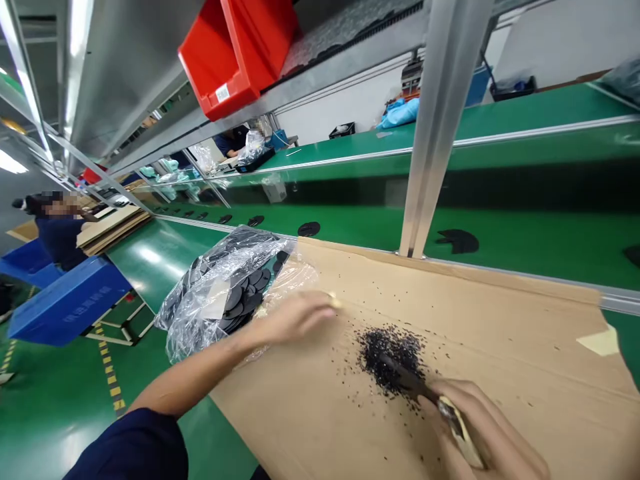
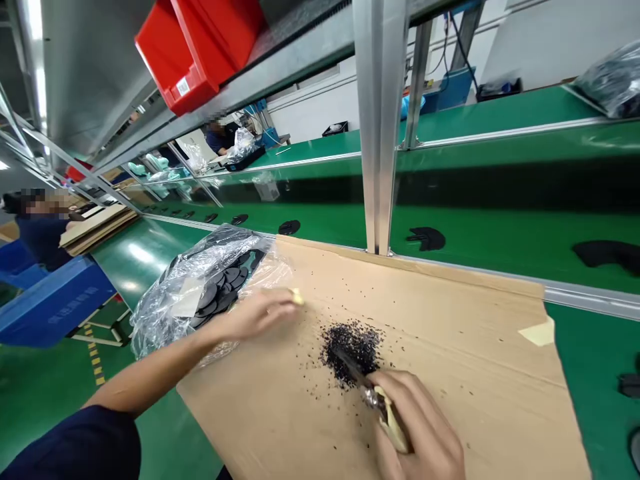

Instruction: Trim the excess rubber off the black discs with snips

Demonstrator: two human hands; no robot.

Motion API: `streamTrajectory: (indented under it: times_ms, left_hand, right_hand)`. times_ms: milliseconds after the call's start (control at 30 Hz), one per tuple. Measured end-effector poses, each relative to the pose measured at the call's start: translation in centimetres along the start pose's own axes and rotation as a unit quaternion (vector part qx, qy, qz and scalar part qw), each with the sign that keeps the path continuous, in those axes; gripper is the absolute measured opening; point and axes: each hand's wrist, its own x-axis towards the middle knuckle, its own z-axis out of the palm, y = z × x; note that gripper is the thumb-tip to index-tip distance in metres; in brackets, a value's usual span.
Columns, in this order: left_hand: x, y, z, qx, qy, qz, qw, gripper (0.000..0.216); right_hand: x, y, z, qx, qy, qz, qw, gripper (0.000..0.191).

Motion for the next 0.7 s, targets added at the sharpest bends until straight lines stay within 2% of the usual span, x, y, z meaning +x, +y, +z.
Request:
streamTrajectory:
  times_ms: [67,133,200,267,367,467,567,700]
  left_hand:
    - [-0.3,-4.1,-1.9,0.074,0.039,-0.108,0.991,0.029]
    - [-0.2,-7.8,-3.3,0.134,0.065,-0.195,0.97,0.022]
    - [0.4,-10.5,-4.0,0.172,0.079,-0.247,0.95,0.021]
    - [1.4,-12.2,-4.1,0.193,0.086,-0.268,0.94,0.031]
    - [3.0,-13.3,-4.1,0.2,0.077,-0.254,0.943,0.035]
    - [3.3,-13.4,-4.1,0.198,0.053,-0.221,0.953,0.033]
    - [1.7,-12.9,-3.9,0.22,0.045,-0.225,0.948,0.034]
    - [-1.8,-12.2,-3.1,0.265,0.044,-0.27,0.925,0.036]
  right_hand:
    - [0.1,0.0,0.2,-0.01,0.018,0.035,0.999,0.016]
    - [0.3,0.2,0.3,-0.017,0.032,0.056,0.998,0.016]
    - [0.5,0.2,0.5,-0.016,0.033,0.065,0.997,0.017]
    - [0.8,0.0,0.5,-0.012,0.025,0.071,0.997,0.017]
    - [1.1,-0.5,0.4,-0.003,0.023,0.074,0.997,0.016]
    - [1.2,-0.7,0.3,-0.002,0.033,0.077,0.996,0.014]
    - [1.1,-0.6,0.4,0.0,0.036,0.077,0.996,0.013]
    - [0.8,-0.8,0.4,0.007,0.026,0.083,0.996,0.014]
